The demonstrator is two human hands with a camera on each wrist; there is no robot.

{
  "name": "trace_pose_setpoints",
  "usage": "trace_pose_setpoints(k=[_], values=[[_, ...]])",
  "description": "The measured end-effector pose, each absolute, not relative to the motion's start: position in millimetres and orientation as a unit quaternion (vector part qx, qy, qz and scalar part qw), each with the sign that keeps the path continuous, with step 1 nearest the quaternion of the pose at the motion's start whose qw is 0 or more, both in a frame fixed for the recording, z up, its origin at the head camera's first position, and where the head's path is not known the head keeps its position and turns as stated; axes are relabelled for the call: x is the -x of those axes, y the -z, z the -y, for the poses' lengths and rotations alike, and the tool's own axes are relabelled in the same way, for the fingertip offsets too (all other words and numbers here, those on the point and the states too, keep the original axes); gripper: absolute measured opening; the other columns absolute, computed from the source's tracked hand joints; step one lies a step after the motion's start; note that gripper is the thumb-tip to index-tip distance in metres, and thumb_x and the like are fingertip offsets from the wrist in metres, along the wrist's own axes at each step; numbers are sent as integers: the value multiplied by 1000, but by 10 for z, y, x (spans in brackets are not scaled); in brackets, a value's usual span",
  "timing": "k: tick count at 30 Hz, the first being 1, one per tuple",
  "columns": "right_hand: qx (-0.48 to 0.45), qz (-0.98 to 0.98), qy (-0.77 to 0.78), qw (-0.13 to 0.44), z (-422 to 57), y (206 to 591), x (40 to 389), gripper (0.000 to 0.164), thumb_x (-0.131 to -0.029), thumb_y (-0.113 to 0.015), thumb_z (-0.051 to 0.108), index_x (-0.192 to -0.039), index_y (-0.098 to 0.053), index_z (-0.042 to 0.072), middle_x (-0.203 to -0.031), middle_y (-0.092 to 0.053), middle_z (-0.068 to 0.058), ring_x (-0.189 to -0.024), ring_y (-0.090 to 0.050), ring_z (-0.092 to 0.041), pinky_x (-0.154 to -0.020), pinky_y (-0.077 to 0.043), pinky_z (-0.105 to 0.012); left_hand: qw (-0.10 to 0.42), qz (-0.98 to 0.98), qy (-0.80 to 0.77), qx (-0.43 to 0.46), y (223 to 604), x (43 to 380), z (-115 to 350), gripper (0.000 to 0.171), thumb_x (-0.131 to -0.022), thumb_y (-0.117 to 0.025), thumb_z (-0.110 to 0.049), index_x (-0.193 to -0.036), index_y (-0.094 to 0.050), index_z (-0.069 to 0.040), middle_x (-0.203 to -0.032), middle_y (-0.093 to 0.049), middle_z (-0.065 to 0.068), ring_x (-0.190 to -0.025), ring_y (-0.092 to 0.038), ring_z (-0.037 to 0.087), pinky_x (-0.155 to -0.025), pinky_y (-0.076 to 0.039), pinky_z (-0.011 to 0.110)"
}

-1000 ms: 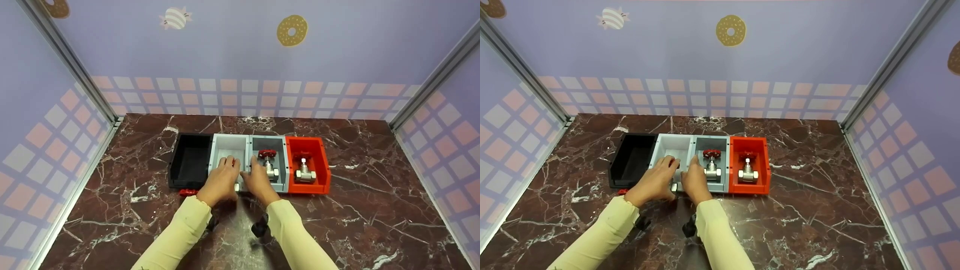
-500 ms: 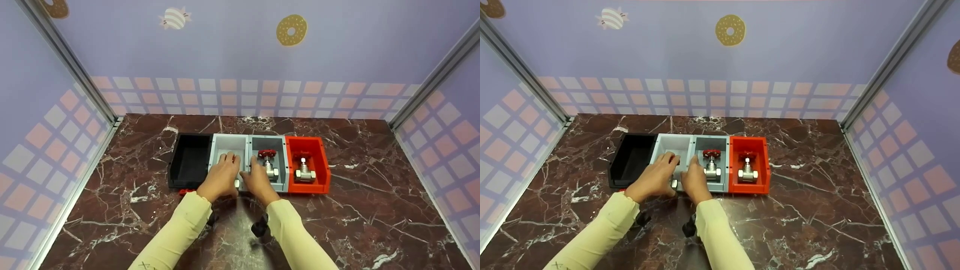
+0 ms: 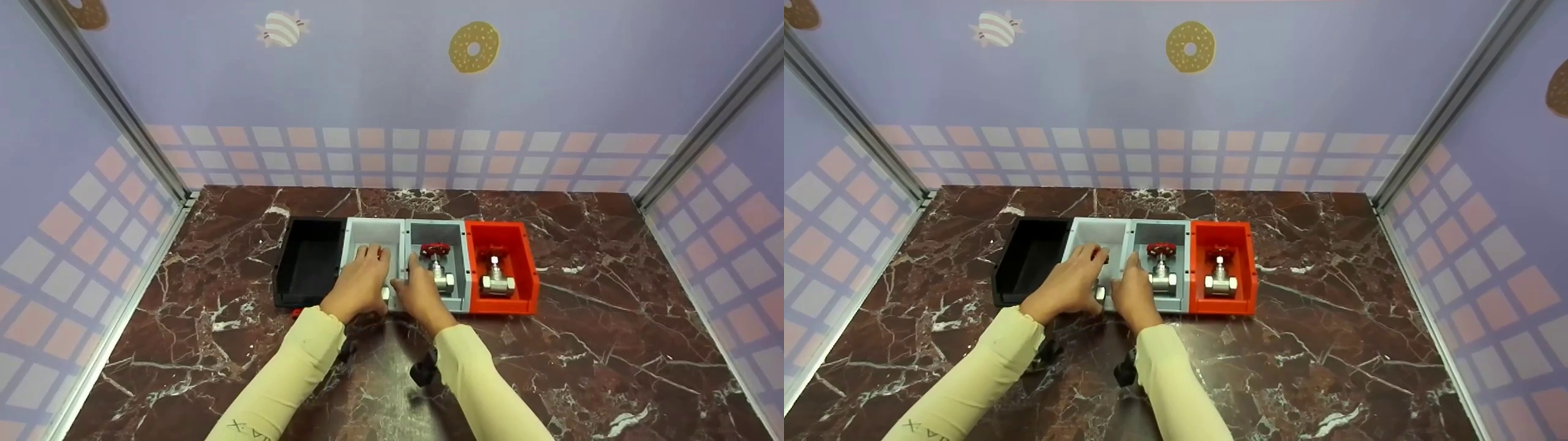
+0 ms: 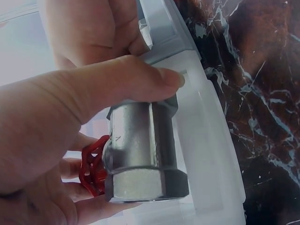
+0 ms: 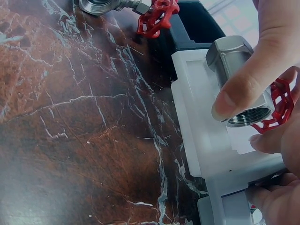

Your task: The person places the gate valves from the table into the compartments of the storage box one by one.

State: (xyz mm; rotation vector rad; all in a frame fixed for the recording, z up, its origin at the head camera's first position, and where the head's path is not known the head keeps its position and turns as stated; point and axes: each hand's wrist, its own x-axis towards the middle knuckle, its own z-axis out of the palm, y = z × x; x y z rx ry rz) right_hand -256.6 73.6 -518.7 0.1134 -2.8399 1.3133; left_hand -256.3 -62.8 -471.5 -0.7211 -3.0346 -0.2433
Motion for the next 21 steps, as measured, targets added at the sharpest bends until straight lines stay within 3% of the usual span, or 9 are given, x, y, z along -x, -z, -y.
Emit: trace_pose_setpoints(k=[14,21], values=[[-33,902,-430,-3,-737,5179,2566,72,-87,-68,12,-145,-31,-10,-123,-58,-34,-116,-58,-42,-96,-48,-49,24,970,78,227,4741,2621,647,94,-52,-92,-28,-129,-49,3,-125,-49,20,-115,-48,37,-84,-53,48],[-35,904,-427,10,-729,5191,2566,65,-86,-69,11,-140,-38,-9,-112,-63,-34,-108,-62,-42,-91,-49,-50,20,971,77,223,4749,2640,646,93,-51,-93,-29,-128,-49,3,-124,-49,20,-113,-49,37,-85,-53,47]])
